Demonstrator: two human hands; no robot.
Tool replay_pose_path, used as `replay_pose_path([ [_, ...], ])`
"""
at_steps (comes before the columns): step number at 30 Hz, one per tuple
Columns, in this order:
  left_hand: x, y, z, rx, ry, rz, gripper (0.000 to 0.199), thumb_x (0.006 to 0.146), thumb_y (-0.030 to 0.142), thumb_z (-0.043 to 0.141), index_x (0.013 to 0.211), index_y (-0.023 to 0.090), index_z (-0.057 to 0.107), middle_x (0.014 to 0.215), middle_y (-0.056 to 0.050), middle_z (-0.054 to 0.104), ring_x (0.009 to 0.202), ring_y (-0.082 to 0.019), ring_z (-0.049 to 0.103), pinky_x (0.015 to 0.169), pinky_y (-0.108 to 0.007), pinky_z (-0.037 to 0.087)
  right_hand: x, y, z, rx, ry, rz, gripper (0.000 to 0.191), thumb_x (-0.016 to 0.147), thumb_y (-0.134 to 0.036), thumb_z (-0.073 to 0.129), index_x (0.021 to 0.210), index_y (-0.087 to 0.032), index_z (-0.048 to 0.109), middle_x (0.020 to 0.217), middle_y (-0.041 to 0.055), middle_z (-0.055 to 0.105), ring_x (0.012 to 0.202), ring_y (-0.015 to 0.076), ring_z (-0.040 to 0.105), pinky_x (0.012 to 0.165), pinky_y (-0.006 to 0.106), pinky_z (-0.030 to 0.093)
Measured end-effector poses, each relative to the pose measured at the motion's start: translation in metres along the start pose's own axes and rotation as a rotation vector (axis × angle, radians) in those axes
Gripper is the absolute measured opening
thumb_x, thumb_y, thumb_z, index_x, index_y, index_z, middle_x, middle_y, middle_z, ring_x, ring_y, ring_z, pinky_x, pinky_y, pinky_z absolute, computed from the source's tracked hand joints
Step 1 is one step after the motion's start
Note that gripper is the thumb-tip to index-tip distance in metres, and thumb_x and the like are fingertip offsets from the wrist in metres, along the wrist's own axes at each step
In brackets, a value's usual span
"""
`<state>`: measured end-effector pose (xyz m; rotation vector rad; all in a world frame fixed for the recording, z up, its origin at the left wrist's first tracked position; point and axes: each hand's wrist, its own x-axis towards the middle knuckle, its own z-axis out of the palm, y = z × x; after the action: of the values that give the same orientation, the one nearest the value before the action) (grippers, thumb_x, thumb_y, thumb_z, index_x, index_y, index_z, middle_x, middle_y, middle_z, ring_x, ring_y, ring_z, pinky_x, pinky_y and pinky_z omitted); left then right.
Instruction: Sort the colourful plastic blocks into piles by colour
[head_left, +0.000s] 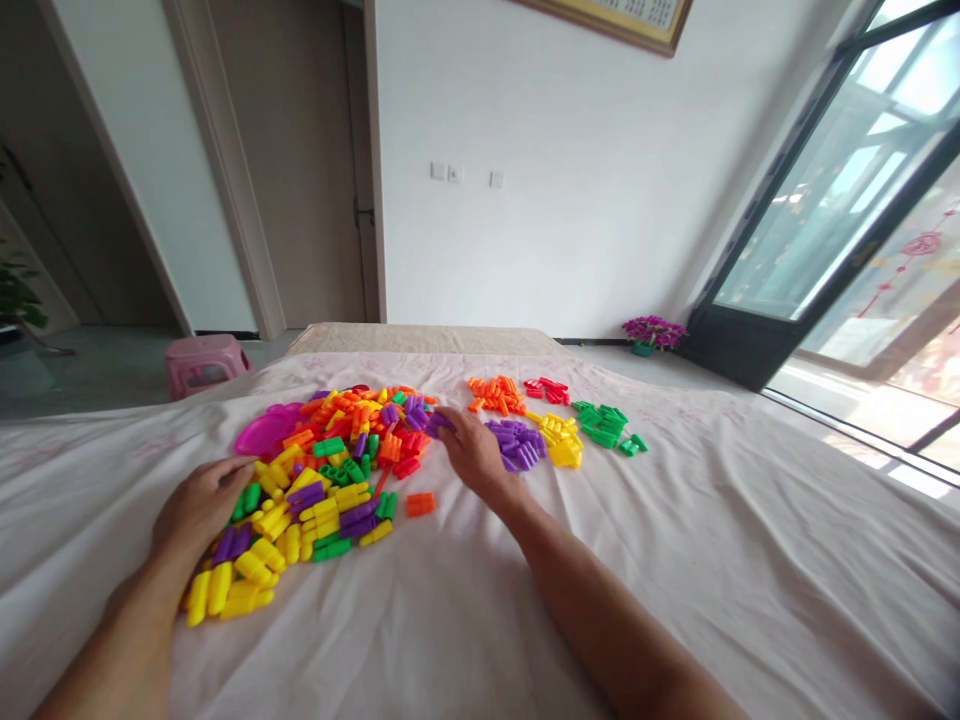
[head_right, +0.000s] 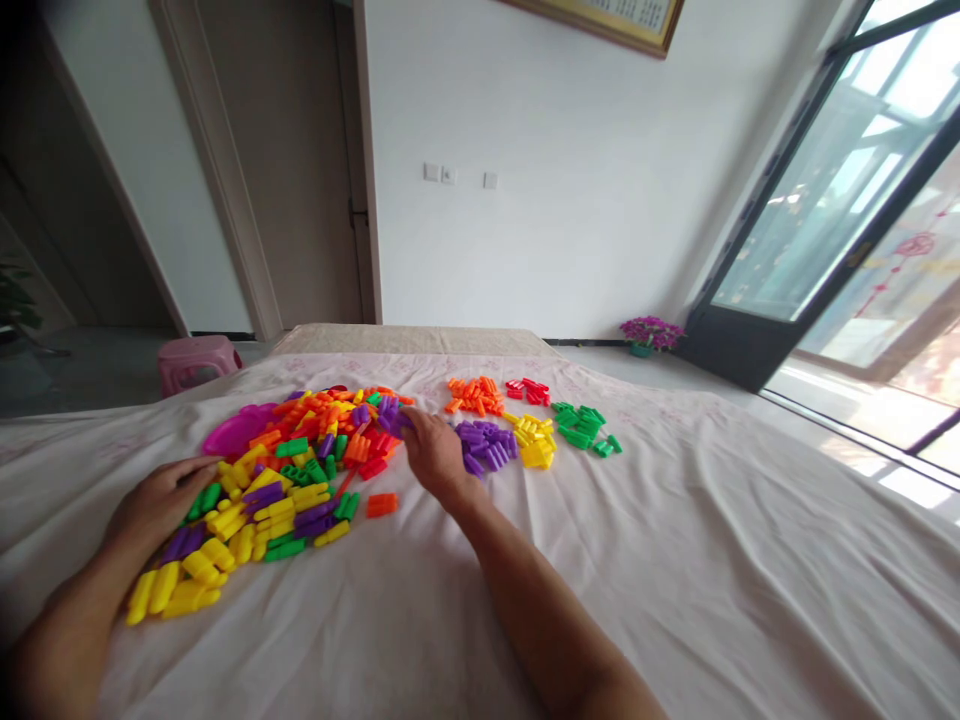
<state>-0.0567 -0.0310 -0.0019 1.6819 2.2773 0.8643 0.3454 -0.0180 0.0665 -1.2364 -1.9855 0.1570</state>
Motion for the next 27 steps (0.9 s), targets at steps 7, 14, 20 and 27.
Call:
replay_pose_path([
  [7,0.003,-0.004,0.004,0.003,0.008,-0.004,0.051,0.090,0.051,0.040,0.113,0.017,0.071,0.125,-0.015,0.067,0.113,-0.034,0.063,0.095,-0.042,0.048,0.016,0.074,-0.062,-0.142,0.190,0.287,0.036,0.091,-0.024,0.042,0.113,-0.021,0.070,0.101,0.0061,0.073,0.093,0.0214,0.064,0.083,0.030,0.046],
  [14,0.002,-0.006,0.003,0.003,0.004,-0.008,0.054,0.092,0.052,0.036,0.115,0.017,0.069,0.128,-0.015,0.066,0.115,-0.034,0.061,0.097,-0.043,0.047,0.003,0.107,-0.047,-0.277,0.104,0.353,0.033,0.087,-0.020,0.047,0.101,-0.023,0.077,0.108,0.0088,0.072,0.101,0.0235,0.063,0.094,0.036,0.043],
  [20,0.001,-0.002,0.002,0.006,0.005,-0.022,0.051,0.091,0.050,0.039,0.114,0.017,0.070,0.125,-0.014,0.068,0.112,-0.033,0.063,0.095,-0.042,0.049,0.006,0.091,-0.042,-0.224,0.241,0.281,0.031,0.091,-0.022,0.046,0.105,-0.023,0.074,0.110,0.0080,0.072,0.107,0.0248,0.060,0.098,0.040,0.043],
  [27,0.000,-0.002,0.002,-0.012,0.030,-0.004,0.047,0.091,0.047,0.042,0.112,0.016,0.071,0.125,-0.013,0.068,0.112,-0.032,0.063,0.093,-0.040,0.049,-0.003,0.006,-0.013,0.054,-0.012,-0.158,0.022,0.094,-0.023,0.052,0.105,-0.023,0.071,0.102,0.0047,0.072,0.097,0.0192,0.063,0.091,0.033,0.046],
])
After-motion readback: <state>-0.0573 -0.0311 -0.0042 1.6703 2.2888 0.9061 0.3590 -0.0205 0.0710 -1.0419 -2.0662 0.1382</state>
